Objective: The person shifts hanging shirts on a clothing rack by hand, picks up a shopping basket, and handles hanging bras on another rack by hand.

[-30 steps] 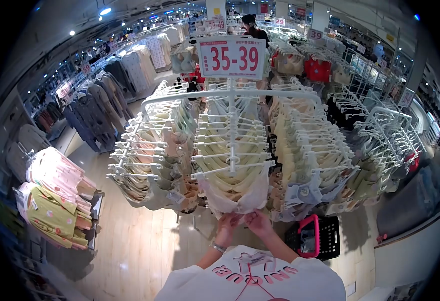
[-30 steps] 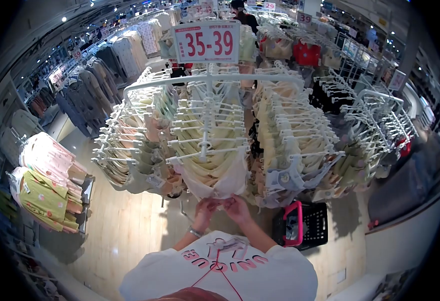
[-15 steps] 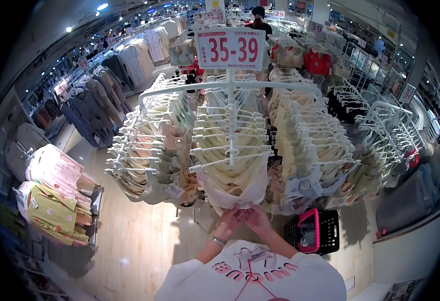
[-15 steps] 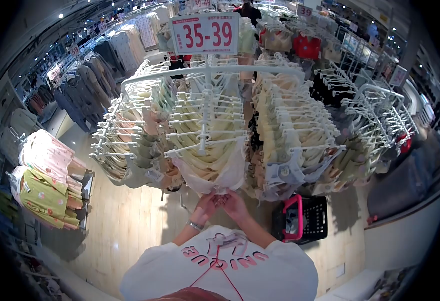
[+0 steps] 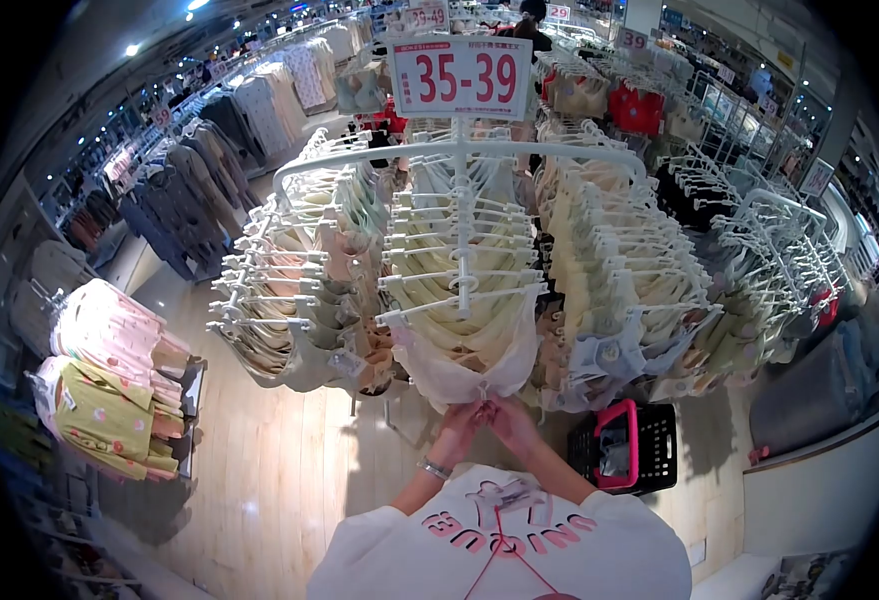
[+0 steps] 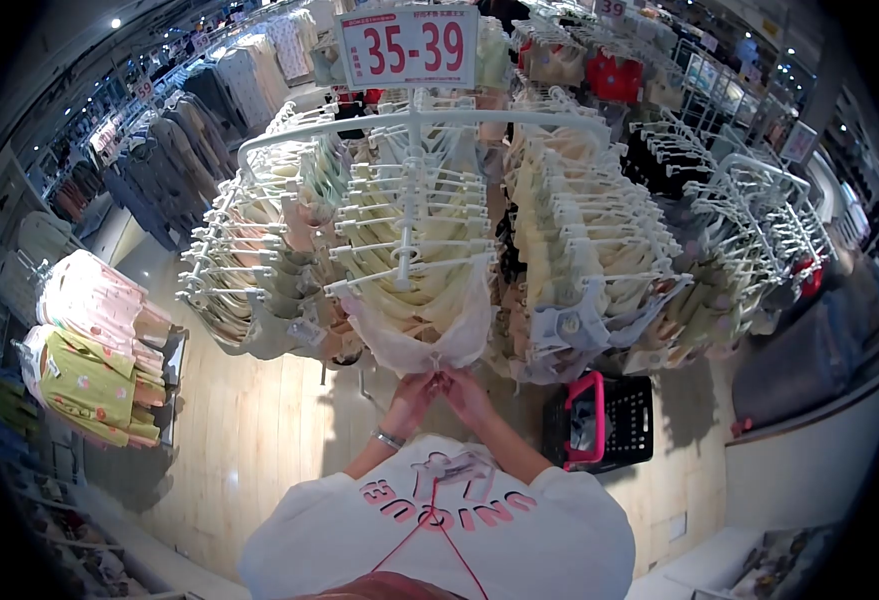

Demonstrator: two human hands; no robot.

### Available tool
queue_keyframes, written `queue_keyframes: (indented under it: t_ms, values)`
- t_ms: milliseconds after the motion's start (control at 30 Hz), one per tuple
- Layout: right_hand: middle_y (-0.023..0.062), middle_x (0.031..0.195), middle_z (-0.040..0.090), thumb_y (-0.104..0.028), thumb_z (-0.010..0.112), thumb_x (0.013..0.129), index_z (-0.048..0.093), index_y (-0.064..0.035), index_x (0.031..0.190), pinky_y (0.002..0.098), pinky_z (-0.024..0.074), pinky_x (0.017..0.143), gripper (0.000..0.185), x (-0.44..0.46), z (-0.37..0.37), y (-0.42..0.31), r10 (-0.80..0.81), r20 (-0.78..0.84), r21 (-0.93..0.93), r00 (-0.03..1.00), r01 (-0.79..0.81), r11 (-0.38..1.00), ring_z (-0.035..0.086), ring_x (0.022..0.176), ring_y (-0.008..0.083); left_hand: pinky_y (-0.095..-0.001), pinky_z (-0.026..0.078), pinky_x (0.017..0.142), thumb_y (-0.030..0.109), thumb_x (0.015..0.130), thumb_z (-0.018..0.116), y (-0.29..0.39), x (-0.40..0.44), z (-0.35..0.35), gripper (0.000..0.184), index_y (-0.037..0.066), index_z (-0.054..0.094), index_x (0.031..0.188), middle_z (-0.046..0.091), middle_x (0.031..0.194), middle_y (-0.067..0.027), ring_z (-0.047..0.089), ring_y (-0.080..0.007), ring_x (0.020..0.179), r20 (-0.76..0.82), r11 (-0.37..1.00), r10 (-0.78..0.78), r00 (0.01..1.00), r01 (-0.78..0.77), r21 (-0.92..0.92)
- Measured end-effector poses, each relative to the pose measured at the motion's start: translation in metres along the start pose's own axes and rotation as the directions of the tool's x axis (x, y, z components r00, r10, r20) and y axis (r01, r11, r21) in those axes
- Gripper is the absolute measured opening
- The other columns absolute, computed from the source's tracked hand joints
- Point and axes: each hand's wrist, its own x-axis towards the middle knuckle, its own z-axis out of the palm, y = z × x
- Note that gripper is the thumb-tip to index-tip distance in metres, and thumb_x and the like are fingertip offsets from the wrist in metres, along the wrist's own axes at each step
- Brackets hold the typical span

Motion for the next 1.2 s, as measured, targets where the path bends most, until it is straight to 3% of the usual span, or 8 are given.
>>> queue_keyframes:
  t_ms: [167,533,633,733,967,1200]
  values:
    - [0.0008,0.087,0.059,-0.019,0.058,0.087,0.056,-0.0087,0.097,0.0288,0.0411,0.073,0.014,-0.005,0.007,-0.006,0.022,0.034,-0.030,0.999,-0.021,0.999,0.054,0.079,0.0125,-0.0310,0.043,0.081,0.016,0.089,0.057,0.002,0.000,-0.006,0.018,0.006,0.060,0.103,0.064,0.097,-0.0036,0.057,-0.0146,0.090,0.033,0.997,0.005,0.999,-0.007,0.070]
    - [0.0002,0.079,0.060,-0.020,0.058,0.088,0.059,-0.0091,0.088,0.0281,0.0429,0.072,0.011,0.000,-0.007,0.004,0.053,0.009,0.001,0.999,-0.053,0.999,0.056,0.074,0.0127,-0.0295,0.043,0.079,0.019,0.090,0.057,-0.007,0.002,-0.010,0.018,0.004,0.060,0.099,0.064,0.093,-0.0039,0.058,-0.0138,0.086,-0.076,0.999,0.026,0.997,-0.024,0.034]
    - [-0.0016,0.084,0.059,-0.017,0.056,0.089,0.057,-0.0096,0.093,0.0267,0.0412,0.075,0.008,0.000,-0.011,0.006,0.040,0.001,0.054,0.999,-0.040,0.998,0.054,0.077,0.0090,-0.0291,0.043,0.079,0.019,0.091,0.056,-0.002,-0.001,-0.002,0.018,0.004,0.059,0.100,0.064,0.092,-0.0038,0.058,-0.0134,0.086,-0.087,0.999,0.022,0.996,-0.018,0.043]
    - [-0.0006,0.076,0.059,-0.020,0.059,0.087,0.058,-0.0100,0.086,0.0276,0.0434,0.070,0.011,0.001,-0.007,0.003,0.042,-0.016,0.076,0.999,-0.040,0.996,0.056,0.072,0.0118,-0.0286,0.043,0.079,0.018,0.091,0.055,0.000,-0.002,-0.001,0.018,0.004,0.059,0.101,0.064,0.093,-0.0040,0.058,-0.0129,0.087,-0.061,0.998,0.024,0.998,-0.020,0.059]
    - [-0.0012,0.080,0.057,-0.020,0.059,0.088,0.057,-0.0106,0.090,0.0272,0.0424,0.072,0.010,-0.003,-0.003,-0.002,0.074,0.018,0.047,0.997,-0.075,0.996,0.054,0.075,0.0106,-0.0280,0.043,0.080,0.016,0.091,0.054,-0.001,-0.001,-0.005,0.017,0.004,0.058,0.102,0.064,0.094,-0.0042,0.059,-0.0128,0.088,-0.039,0.987,0.037,0.999,-0.031,0.159]
    - [-0.0009,0.084,0.057,-0.019,0.057,0.088,0.057,-0.0099,0.094,0.0276,0.0413,0.074,0.011,-0.006,0.001,-0.001,0.070,0.000,-0.002,0.998,-0.070,0.998,0.053,0.079,0.0110,-0.0269,0.045,0.076,0.014,0.089,0.056,-0.002,0.000,-0.008,0.017,0.004,0.057,0.102,0.063,0.093,-0.0055,0.059,-0.0143,0.087,-0.099,0.995,0.048,0.994,-0.039,0.087]
